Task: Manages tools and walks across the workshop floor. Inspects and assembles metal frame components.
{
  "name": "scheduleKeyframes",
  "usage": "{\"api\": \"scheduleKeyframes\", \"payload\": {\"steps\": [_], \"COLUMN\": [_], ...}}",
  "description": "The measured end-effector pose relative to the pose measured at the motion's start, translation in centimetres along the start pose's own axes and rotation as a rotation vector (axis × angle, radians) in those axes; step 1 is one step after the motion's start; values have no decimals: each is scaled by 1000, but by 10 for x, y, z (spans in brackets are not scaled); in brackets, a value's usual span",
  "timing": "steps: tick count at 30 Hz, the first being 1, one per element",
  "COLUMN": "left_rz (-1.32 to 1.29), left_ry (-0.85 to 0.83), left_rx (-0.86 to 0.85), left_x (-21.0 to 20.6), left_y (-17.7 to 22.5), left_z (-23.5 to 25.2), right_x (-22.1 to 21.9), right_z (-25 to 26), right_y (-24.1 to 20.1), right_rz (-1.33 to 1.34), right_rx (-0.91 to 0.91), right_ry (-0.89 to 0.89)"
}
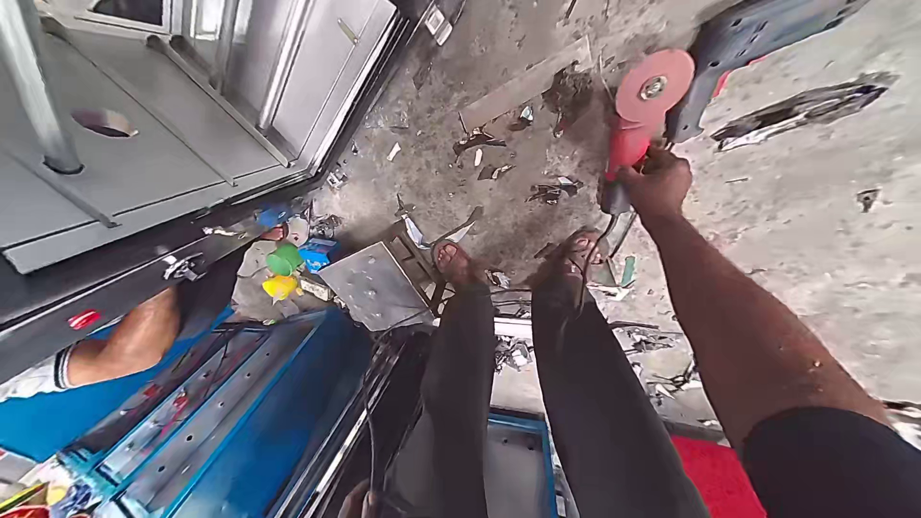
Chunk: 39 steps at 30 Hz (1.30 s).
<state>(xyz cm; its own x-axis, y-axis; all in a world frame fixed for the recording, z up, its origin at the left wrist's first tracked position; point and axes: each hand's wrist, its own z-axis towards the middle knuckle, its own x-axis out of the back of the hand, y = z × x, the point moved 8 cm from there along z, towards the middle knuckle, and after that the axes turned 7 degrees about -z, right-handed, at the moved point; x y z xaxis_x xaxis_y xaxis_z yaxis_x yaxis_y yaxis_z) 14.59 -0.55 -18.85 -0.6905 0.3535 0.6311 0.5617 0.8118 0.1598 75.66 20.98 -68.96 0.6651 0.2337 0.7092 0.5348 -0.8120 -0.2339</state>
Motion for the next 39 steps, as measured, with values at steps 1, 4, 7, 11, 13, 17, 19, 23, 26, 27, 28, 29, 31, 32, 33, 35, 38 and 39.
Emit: {"api": "scheduleKeyframes", "payload": {"steps": [1,4,7,11,13,17,19,23,26,27,28,29,31,32,33,35,38,39], "left_rz": [-44,-150,-151,-99,-126,55,83,207,263,266,266,271,297,322,362,451,418,407], "left_ry": [12,-2,-174,-312,-341,-317,-260,-124,-35,-1,29,56,82,77,42,-139,-410,-495], "left_rx": [-27,-48,-93,-360,-466,-618,-694,-631,-648,-668,-682,-694,-723,-738,-734,-633,-520,-514], "left_x": [0,-12,-33,-43,-39,-15,0,28,55,64,71,79,92,95,95,90,74,69], "left_y": [14,69,122,199,215,202,183,158,164,175,183,188,195,204,213,223,244,253], "left_z": [1,9,7,-24,-41,-61,-59,-22,-13,-8,-5,-1,11,20,28,40,55,56], "right_x": [8,27,54,112,128,193,239,354,440,466,492,515,549,560,567,560,512,490], "right_z": [-22,-125,-291,-486,-517,-520,-521,-496,-488,-485,-482,-478,-471,-467,-468,-474,-486,-499], "right_y": [-5,-71,-179,-262,-261,-251,-240,-225,-188,-174,-156,-134,-81,-57,-37,14,82,97], "right_rz": [-7,57,160,90,-6,26,113,363,476,506,540,594,686,701,680,635,673,689], "right_rx": [-2,189,708,1349,1429,1384,1331,1201,1086,1068,1039,996,879,798,700,516,309,188], "right_ry": [-30,-170,-567,-735,-727,-810,-812,-656,-463,-380,-295,-205,-32,52,115,153,127,117]}}
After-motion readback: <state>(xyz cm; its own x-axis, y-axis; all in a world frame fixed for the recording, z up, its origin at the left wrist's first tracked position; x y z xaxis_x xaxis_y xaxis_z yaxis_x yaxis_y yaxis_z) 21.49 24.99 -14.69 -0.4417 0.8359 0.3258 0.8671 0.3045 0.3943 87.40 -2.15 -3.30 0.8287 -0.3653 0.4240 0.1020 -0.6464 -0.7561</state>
